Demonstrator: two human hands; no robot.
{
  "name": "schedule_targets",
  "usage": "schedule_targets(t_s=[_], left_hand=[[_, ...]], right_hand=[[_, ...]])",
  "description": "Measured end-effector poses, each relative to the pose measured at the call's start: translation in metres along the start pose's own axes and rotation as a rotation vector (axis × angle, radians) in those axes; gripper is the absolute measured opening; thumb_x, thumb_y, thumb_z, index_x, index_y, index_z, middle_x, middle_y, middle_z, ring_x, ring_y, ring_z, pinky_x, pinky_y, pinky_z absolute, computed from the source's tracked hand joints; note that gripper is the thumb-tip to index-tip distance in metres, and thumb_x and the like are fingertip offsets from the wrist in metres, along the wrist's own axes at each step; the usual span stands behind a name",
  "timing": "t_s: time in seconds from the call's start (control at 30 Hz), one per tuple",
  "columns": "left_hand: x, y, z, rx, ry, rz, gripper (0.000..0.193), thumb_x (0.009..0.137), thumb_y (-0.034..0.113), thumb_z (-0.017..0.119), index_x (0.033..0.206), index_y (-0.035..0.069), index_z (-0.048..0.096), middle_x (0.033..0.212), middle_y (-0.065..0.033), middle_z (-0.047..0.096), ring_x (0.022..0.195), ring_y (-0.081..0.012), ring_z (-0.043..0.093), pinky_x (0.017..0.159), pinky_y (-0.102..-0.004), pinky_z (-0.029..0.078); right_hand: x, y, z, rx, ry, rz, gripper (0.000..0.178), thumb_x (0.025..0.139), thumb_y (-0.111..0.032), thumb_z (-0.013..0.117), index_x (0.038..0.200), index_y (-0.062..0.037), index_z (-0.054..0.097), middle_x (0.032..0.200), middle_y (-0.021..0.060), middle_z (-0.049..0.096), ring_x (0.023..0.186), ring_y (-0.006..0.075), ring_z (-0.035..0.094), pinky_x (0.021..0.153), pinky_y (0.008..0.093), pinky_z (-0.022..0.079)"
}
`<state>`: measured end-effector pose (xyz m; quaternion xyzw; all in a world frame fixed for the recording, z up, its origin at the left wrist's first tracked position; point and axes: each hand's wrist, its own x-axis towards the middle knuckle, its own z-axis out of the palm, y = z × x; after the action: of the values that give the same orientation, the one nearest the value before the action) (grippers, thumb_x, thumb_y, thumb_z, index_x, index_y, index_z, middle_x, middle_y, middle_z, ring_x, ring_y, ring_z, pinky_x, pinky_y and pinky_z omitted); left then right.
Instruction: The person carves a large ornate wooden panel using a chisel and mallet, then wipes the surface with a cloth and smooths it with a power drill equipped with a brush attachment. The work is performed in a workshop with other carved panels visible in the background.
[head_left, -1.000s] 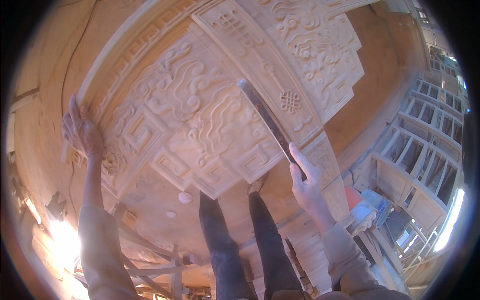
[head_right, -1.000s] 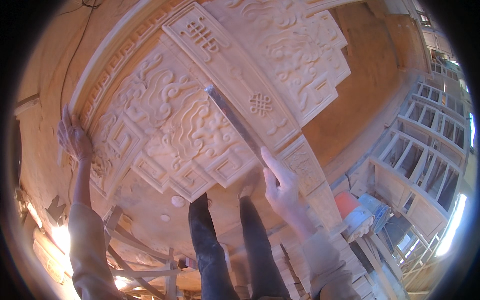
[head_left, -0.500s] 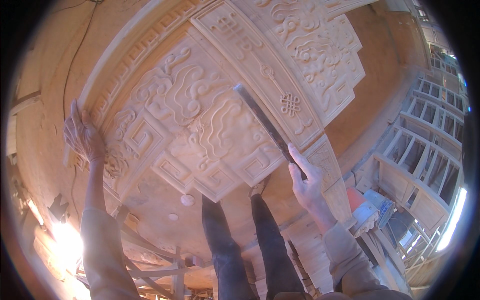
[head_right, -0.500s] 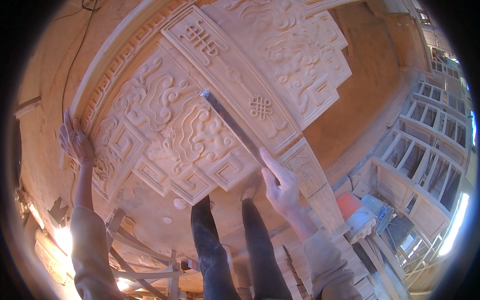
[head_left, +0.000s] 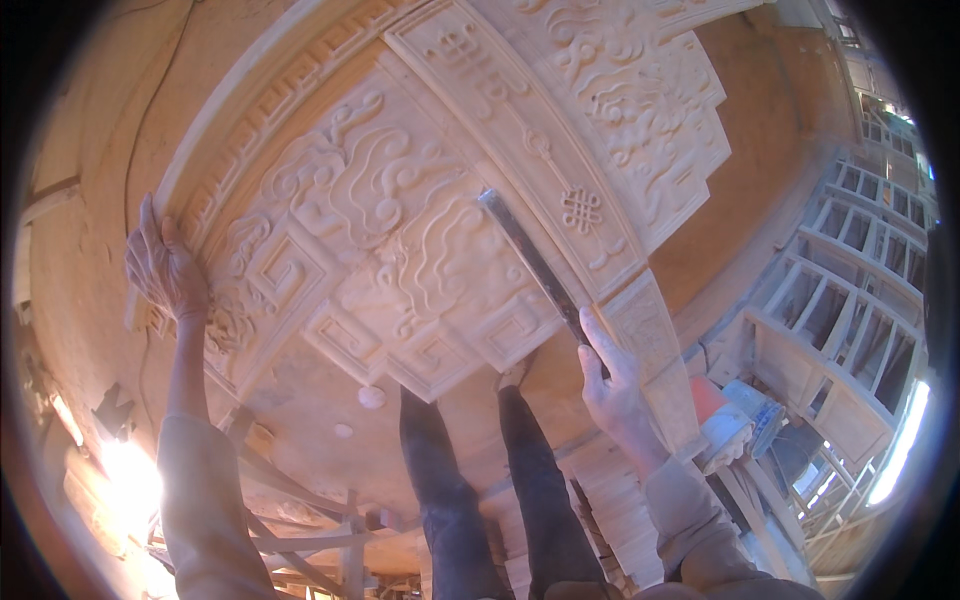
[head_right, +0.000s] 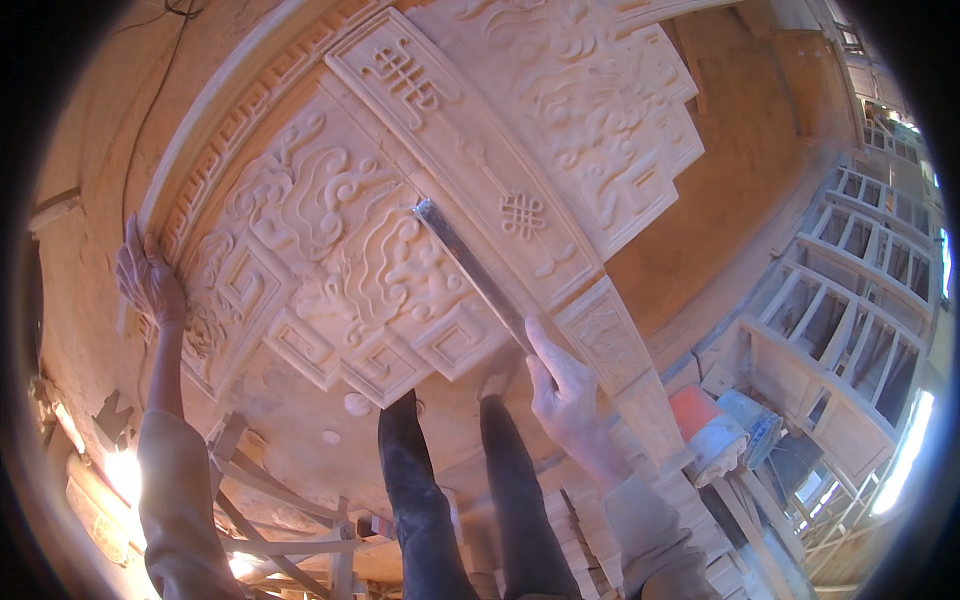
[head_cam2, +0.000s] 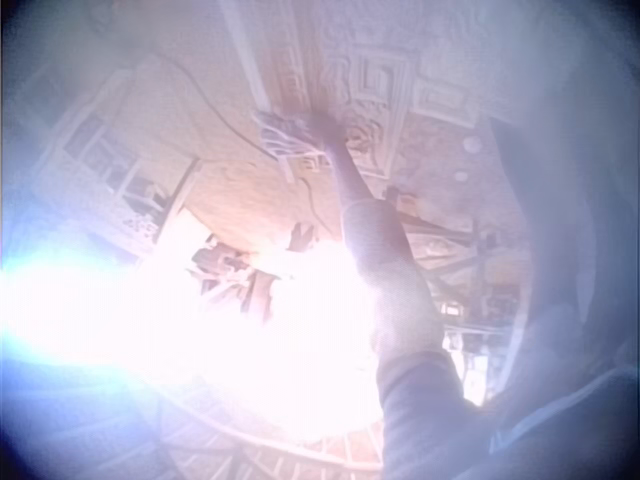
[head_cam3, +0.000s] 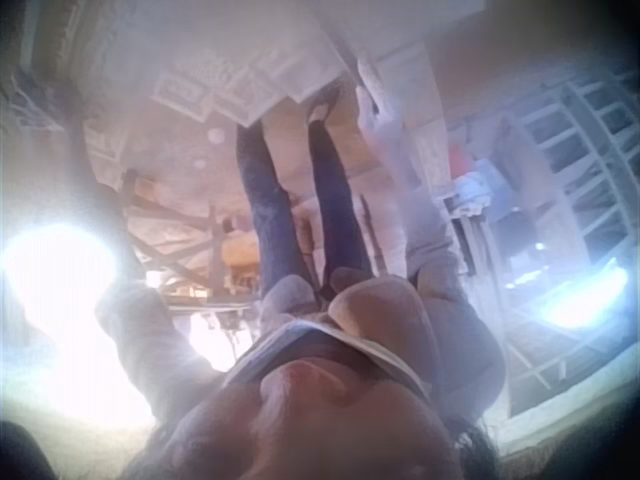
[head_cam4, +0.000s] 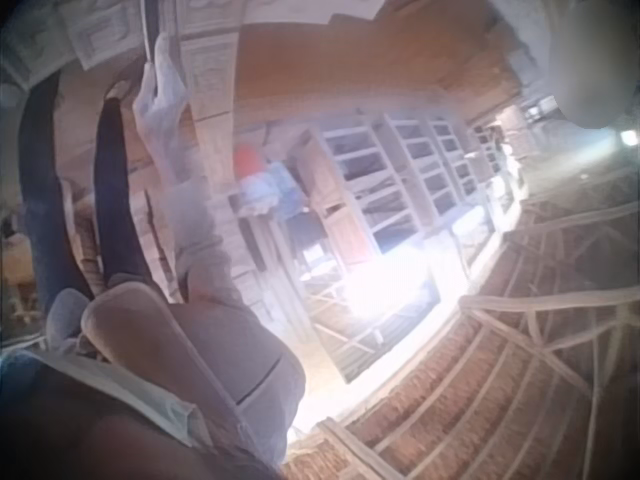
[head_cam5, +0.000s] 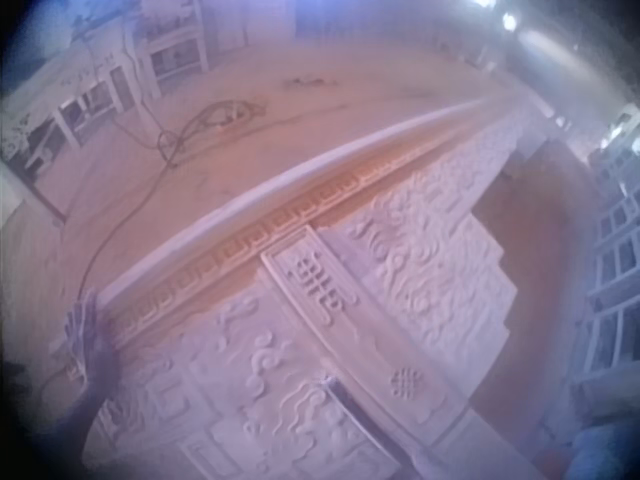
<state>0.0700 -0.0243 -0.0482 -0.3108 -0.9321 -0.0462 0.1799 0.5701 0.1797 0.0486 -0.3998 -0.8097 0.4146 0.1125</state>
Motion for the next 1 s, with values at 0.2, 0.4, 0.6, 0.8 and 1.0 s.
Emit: schedule_targets(t_s=[0.2, 0.4, 0.6, 0.8, 1.0], left_hand=[[0.001, -0.001, 0.001, 0.023, -0.018, -0.021, 0.044, 0.106, 0.037, 0.046, 0.147, 0.024, 0.053, 0.124, -0.0065, 0.062, 0.117, -0.0295, 0.054, 0.106, -0.0461, 0.033], [0.0, -0.004, 0.004, 0.009, 0.018, 0.012, 0.043, 0.105, 0.034, 0.048, 0.146, 0.024, 0.054, 0.123, -0.0066, 0.063, 0.116, -0.0299, 0.055, 0.105, -0.0462, 0.035], [0.003, -0.008, 0.005, 0.002, -0.016, -0.004, 0.043, 0.105, 0.035, 0.048, 0.146, 0.024, 0.054, 0.118, -0.0076, 0.063, 0.115, -0.0306, 0.055, 0.104, -0.0462, 0.035], [0.002, -0.006, 0.004, 0.034, 0.027, 0.025, 0.042, 0.105, 0.035, 0.048, 0.145, 0.023, 0.055, 0.115, -0.0082, 0.063, 0.113, -0.0304, 0.055, 0.102, -0.0463, 0.037], [0.003, 0.002, 0.002, 0.063, 0.126, 0.11, 0.041, 0.107, 0.036, 0.045, 0.143, 0.021, 0.057, 0.103, -0.0104, 0.064, 0.102, -0.031, 0.058, 0.094, -0.0465, 0.042]], right_hand=[[0.002, 0.015, 0.004, -0.108, -0.028, 0.01, 0.044, 0.09, 0.006, 0.064, 0.134, 0.0017, 0.063, 0.121, 0.0206, 0.071, 0.092, 0.0336, 0.073, 0.077, 0.0343, 0.057], [0.001, 0.018, 0.011, -0.124, 0.004, -0.018, 0.048, 0.088, 0.005, 0.067, 0.135, -0.0001, 0.062, 0.112, 0.02, 0.073, 0.079, 0.0335, 0.071, 0.067, 0.0365, 0.056], [-0.002, 0.027, 0.019, -0.116, 0.08, -0.122, 0.046, 0.088, 0.004, 0.068, 0.134, -0.0003, 0.064, 0.097, 0.019, 0.073, 0.068, 0.0319, 0.068, 0.061, 0.0367, 0.053], [-0.001, 0.02, 0.028, -0.09, 0.042, 0.01, 0.044, 0.09, 0.003, 0.067, 0.133, 0.0025, 0.063, 0.1, 0.0211, 0.072, 0.074, 0.0309, 0.07, 0.063, 0.0361, 0.054], [-0.01, -0.008, 0.045, -0.001, 0.091, 0.065, 0.044, 0.092, 0.002, 0.066, 0.136, 0.0035, 0.061, 0.113, 0.0245, 0.071, 0.083, 0.0336, 0.072, 0.071, 0.037, 0.057]])
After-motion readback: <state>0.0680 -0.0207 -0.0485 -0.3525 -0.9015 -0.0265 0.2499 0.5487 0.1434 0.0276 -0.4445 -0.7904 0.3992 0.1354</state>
